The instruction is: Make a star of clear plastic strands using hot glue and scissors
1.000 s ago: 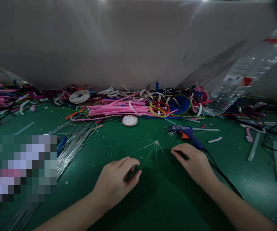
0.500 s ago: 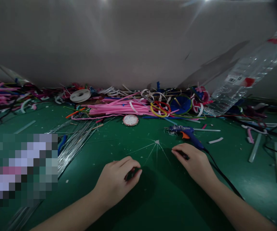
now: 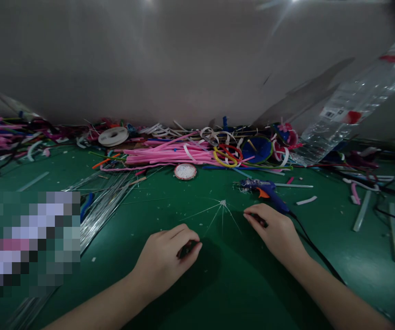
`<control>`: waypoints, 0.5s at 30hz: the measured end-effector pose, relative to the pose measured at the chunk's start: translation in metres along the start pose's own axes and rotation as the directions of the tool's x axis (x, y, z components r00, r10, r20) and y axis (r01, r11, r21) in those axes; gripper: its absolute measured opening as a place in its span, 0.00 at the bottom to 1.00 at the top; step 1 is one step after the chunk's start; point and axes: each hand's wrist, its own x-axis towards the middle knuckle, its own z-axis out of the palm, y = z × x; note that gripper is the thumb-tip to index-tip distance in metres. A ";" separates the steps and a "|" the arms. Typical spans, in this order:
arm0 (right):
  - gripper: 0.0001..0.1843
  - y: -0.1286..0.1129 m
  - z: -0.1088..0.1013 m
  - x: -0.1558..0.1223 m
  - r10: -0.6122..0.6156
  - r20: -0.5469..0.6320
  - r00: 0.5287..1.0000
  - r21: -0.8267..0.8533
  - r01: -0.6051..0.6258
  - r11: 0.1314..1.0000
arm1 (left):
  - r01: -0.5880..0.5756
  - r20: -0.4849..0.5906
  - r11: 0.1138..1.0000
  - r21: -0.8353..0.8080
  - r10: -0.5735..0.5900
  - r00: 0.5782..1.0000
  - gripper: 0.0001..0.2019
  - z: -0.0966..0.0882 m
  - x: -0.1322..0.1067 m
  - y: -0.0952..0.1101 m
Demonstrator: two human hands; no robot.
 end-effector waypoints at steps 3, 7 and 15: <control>0.09 0.001 0.001 0.000 -0.017 -0.009 1.000 -0.009 0.017 1.000 | 0.007 -0.001 1.000 -0.005 -0.007 1.000 0.05 0.001 0.000 0.000; 0.09 0.001 0.002 0.000 -0.021 -0.019 1.000 -0.020 0.020 1.000 | 0.012 0.009 1.000 -0.012 -0.012 1.000 0.05 0.000 0.001 0.000; 0.10 0.001 0.002 0.000 -0.032 -0.027 0.999 -0.032 0.031 0.999 | -0.001 0.009 1.000 -0.012 0.001 1.000 0.06 0.001 0.001 0.000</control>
